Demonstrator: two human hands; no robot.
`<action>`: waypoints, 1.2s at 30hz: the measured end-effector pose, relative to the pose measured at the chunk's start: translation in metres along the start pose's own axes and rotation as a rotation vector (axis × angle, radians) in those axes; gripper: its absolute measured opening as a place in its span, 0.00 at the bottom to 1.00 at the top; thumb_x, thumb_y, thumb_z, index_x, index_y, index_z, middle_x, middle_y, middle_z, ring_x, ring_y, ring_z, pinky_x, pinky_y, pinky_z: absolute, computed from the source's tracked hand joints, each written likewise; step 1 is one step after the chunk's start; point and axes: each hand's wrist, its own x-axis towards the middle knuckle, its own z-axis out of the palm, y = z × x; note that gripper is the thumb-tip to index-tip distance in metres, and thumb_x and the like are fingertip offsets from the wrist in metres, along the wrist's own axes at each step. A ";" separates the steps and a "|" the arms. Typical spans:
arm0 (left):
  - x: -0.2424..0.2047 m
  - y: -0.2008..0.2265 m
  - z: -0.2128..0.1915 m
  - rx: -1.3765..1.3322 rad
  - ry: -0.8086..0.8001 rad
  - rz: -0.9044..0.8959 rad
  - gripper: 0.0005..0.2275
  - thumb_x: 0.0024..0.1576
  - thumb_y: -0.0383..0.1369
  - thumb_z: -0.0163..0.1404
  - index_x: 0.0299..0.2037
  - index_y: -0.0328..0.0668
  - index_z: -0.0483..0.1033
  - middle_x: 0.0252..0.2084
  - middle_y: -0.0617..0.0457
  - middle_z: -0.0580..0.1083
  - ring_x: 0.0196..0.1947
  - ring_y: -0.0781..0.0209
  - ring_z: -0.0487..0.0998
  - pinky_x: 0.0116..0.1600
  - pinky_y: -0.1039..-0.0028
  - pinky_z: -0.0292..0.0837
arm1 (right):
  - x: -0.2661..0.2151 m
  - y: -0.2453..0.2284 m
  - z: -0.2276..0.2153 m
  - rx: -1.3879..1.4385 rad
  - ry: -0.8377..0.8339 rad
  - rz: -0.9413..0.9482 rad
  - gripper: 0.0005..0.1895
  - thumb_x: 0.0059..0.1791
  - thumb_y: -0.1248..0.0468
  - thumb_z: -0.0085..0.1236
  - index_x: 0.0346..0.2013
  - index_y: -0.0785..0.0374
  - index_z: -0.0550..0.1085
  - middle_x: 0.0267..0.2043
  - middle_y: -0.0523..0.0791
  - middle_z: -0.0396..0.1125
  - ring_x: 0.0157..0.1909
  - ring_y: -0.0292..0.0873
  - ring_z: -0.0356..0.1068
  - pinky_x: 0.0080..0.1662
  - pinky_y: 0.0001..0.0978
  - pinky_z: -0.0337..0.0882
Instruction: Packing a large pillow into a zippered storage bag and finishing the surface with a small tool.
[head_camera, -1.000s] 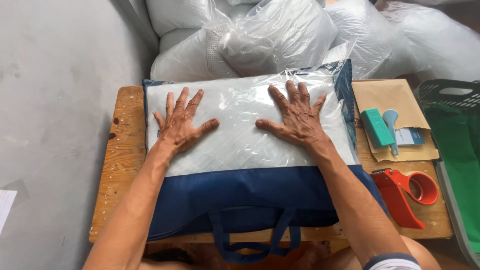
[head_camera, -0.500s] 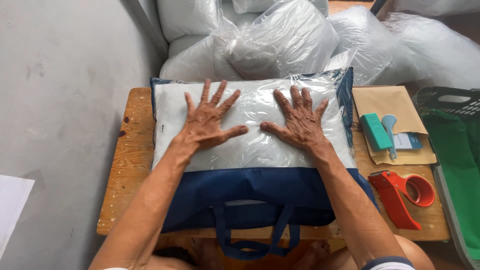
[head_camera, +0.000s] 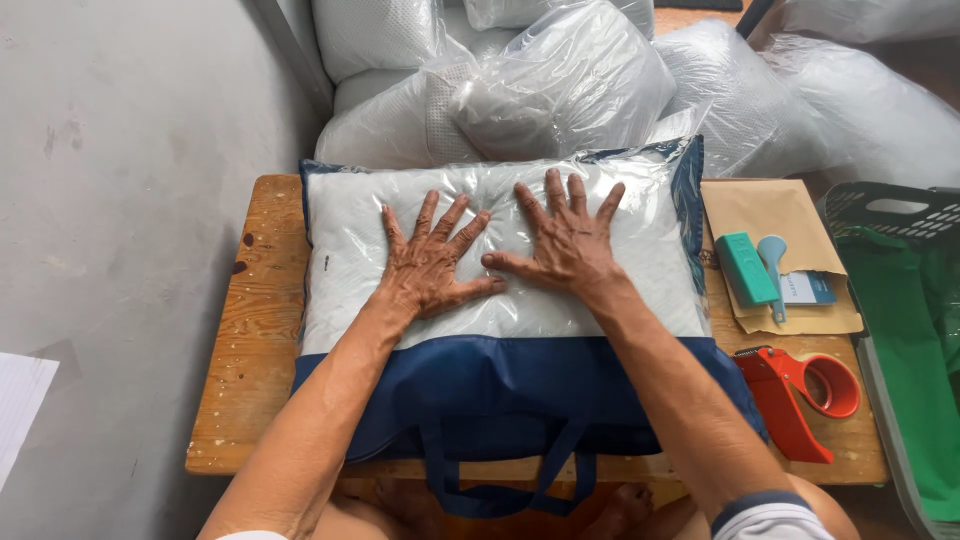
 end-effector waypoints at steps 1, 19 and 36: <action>0.000 -0.001 0.001 0.009 0.010 -0.004 0.43 0.50 0.74 0.36 0.75 0.72 0.47 0.79 0.59 0.44 0.78 0.44 0.35 0.69 0.24 0.24 | -0.004 -0.004 0.004 0.061 0.021 0.005 0.60 0.39 0.13 0.29 0.75 0.43 0.53 0.78 0.58 0.44 0.78 0.64 0.37 0.63 0.85 0.27; -0.003 -0.003 0.017 -0.016 0.216 0.021 0.46 0.46 0.76 0.38 0.75 0.75 0.47 0.79 0.60 0.45 0.78 0.45 0.37 0.69 0.24 0.25 | -0.036 0.060 0.053 0.423 0.169 0.192 0.60 0.38 0.20 0.48 0.77 0.42 0.47 0.79 0.58 0.30 0.79 0.65 0.27 0.63 0.87 0.32; -0.087 0.000 0.018 -0.057 0.236 -0.109 0.52 0.43 0.72 0.50 0.77 0.66 0.41 0.80 0.49 0.38 0.77 0.34 0.34 0.62 0.17 0.27 | -0.051 0.054 0.086 0.418 0.624 0.104 0.60 0.37 0.17 0.50 0.74 0.47 0.59 0.77 0.58 0.41 0.77 0.68 0.36 0.62 0.86 0.32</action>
